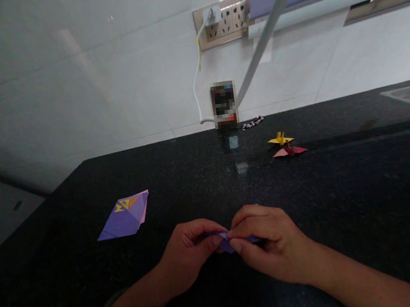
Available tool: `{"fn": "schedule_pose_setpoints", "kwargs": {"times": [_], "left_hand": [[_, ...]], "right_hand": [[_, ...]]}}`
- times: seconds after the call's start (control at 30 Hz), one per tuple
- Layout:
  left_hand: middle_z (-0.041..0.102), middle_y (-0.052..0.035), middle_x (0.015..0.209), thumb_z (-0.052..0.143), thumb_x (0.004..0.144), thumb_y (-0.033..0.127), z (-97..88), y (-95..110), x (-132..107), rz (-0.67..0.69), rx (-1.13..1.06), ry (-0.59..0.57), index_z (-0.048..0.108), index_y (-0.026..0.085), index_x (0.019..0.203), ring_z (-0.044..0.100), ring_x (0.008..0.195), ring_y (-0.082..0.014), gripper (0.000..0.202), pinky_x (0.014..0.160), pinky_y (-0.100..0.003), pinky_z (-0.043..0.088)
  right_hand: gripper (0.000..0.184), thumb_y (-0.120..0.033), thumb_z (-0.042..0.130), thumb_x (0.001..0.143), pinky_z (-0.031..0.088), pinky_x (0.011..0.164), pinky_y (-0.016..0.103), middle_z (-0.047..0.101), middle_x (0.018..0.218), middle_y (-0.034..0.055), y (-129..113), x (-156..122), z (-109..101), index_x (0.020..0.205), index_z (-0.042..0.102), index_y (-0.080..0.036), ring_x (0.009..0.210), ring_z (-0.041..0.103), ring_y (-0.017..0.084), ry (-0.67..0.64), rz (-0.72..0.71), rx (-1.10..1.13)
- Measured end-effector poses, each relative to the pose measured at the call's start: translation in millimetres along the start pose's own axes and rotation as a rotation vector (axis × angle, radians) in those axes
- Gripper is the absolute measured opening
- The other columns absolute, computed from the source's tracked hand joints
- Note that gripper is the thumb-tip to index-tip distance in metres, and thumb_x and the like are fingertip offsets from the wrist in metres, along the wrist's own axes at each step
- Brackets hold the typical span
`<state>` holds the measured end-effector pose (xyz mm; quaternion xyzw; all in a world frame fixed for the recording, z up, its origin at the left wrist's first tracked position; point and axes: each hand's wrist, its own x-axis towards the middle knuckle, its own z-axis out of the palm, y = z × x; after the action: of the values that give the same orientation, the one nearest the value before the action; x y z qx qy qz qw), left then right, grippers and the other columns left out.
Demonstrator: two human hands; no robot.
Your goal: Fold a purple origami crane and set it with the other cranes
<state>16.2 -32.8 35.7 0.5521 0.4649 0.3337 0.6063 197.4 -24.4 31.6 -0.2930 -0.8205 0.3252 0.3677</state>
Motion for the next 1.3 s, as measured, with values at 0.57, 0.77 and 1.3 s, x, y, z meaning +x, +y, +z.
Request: {"fn": "schedule_pose_setpoints", "kwargs": {"times": [0.57,0.77,1.3], "left_hand": [[0.056,-0.0057,0.085,0.064,0.065,0.024,-3.1,-7,-3,0.19,0.107,-0.005,0.061,0.013,0.084,0.055,0.072,-0.0147,0.022,0.061,-0.023,0.045],[0.061,-0.0063,0.075,0.063,0.068,0.025,-3.6,-5,-1,0.278,0.213,0.075,0.065,0.012,0.075,0.057,0.07,-0.0153,0.015,0.063,-0.025,0.045],[0.062,-0.0068,0.074,0.059,0.071,0.02,-4.5,-6,-1,0.399,0.322,0.093,0.066,0.01,0.078,0.058,0.069,-0.0137,0.014,0.062,-0.023,0.045]], "right_hand": [[0.008,-0.021,0.053,0.079,0.045,0.058,0.024,0.061,0.073,0.0029,4,-1,3,0.084,0.059,-0.02,0.067,0.057,0.013,0.033,0.074,-0.095],[0.007,-0.019,0.053,0.079,0.045,0.058,0.023,0.061,0.073,0.0029,2,0,3,0.084,0.059,-0.019,0.067,0.057,0.012,0.018,0.046,-0.091],[0.007,-0.019,0.052,0.08,0.044,0.059,0.022,0.058,0.073,0.0017,-1,0,5,0.081,0.058,-0.018,0.067,0.056,0.012,0.004,0.145,0.004]]}}
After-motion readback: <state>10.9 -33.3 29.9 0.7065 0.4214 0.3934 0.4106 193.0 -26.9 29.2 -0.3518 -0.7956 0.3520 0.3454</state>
